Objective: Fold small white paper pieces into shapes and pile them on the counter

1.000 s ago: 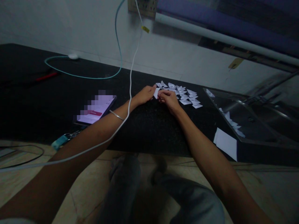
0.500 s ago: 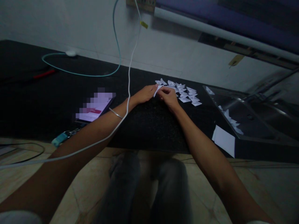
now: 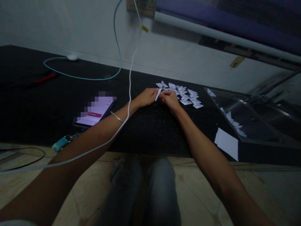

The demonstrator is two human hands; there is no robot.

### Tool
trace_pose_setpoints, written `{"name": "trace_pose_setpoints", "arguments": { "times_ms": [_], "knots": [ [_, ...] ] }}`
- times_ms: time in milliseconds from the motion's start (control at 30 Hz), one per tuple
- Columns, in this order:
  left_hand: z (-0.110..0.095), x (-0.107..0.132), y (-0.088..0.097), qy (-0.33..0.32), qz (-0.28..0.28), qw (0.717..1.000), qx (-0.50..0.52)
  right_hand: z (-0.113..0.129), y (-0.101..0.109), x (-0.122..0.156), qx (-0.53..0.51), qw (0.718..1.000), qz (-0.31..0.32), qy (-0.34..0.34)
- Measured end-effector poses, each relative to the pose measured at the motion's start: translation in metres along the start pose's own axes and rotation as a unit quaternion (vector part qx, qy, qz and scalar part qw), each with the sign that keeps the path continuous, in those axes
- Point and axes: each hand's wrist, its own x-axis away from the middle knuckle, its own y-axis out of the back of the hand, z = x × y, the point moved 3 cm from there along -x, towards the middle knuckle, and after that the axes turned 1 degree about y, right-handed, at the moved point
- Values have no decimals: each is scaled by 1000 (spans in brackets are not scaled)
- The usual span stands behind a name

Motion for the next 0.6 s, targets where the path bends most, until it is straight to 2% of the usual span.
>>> {"name": "trace_pose_setpoints", "arguments": {
  "times_ms": [200, 400, 600],
  "knots": [
    [3, -1, -3, -6, -4, 1000, -7, 4, -2, 3, 1, 1000, 16, -5],
    [-2, 0, 1, -1, -4, 1000, -18, 4, -2, 3, 8, 1000, 16, 17],
    [-12, 5, 4, 25, -6, 999, 34, 1, -2, 3, -29, 999, 20, 8]
  ]
}}
